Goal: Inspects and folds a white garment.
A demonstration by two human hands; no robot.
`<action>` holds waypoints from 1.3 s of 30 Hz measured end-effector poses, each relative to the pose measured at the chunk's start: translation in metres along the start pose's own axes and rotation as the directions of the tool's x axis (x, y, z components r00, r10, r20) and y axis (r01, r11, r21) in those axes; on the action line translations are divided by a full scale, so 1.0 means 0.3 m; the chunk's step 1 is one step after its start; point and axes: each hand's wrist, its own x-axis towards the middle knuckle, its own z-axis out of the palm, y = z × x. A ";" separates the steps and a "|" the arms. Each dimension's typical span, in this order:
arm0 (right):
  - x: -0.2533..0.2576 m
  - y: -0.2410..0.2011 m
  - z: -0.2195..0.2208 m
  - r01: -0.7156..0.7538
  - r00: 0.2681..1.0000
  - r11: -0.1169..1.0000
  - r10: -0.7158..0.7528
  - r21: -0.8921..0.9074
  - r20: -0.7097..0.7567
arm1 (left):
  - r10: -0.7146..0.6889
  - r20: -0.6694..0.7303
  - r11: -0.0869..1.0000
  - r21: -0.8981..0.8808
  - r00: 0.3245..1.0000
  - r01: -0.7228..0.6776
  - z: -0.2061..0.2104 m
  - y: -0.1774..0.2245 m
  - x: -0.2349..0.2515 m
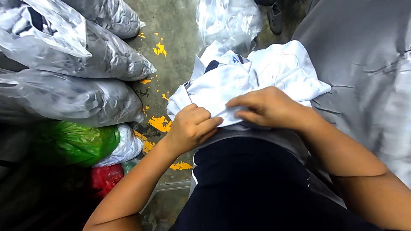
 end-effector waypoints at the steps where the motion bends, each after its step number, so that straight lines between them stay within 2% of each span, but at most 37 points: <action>1: 0.008 -0.014 0.021 0.043 0.999 0.998 -0.042 -0.050 0.014 | 0.011 0.000 1.000 0.008 1.000 -0.011 -0.001 0.003 0.003; 5: 0.031 -0.018 0.068 0.175 0.984 0.973 -0.175 -0.148 0.013 | 0.010 0.000 1.000 0.015 1.000 -0.010 -0.001 0.004 0.006; 8: 0.028 -0.004 0.051 0.193 0.980 0.972 -0.197 -0.133 -0.017 | -0.022 -0.011 1.000 0.000 1.000 0.022 -0.005 -0.003 -0.001; 10: 0.022 0.032 0.025 0.131 0.989 0.979 -0.140 -0.158 -0.049 | -0.031 -0.028 1.000 0.000 0.999 0.031 -0.009 -0.004 -0.001; 13: 0.008 0.095 -0.008 -0.053 0.998 0.963 0.043 -0.265 -0.043 | -0.030 -0.037 0.999 0.018 0.999 0.031 -0.006 -0.006 -0.005; 16: -0.019 0.102 -0.030 -0.105 0.994 0.945 0.099 -0.311 -0.036 | -0.029 -0.031 0.999 0.024 0.999 0.030 -0.004 -0.011 -0.015; 19: -0.043 0.170 -0.098 -0.269 0.962 0.894 0.264 -0.359 -0.066 | -0.033 -0.031 0.999 0.030 0.999 0.034 -0.001 -0.019 -0.019; 22: -0.062 0.204 -0.129 -0.297 0.955 0.868 0.274 -0.397 -0.115 | -0.042 -0.039 0.998 0.039 0.998 0.044 0.003 -0.024 -0.019; 27: -0.096 0.267 -0.184 -0.428 0.903 0.842 0.390 -0.327 -0.179 | -0.049 -0.047 0.998 0.046 0.998 0.051 0.008 -0.027 -0.023; 32: -0.105 0.278 -0.207 -0.507 0.858 0.860 0.498 -0.056 -0.122 | -0.053 -0.062 0.997 0.046 0.997 0.056 0.012 -0.032 -0.027; 34: -0.100 0.265 -0.229 -0.603 0.793 0.798 0.602 0.016 -0.095 | -0.044 -0.066 0.997 0.056 0.997 0.047 0.011 -0.032 -0.027; 37: -0.088 0.255 -0.260 -0.748 0.640 0.653 0.757 0.117 -0.129 | -0.031 -0.062 0.997 0.065 0.998 0.035 0.010 -0.029 -0.026; 39: -0.081 0.238 -0.268 -0.759 0.611 0.628 0.778 0.174 -0.146 | -0.064 -0.074 0.997 0.034 0.995 0.066 0.011 -0.024 -0.021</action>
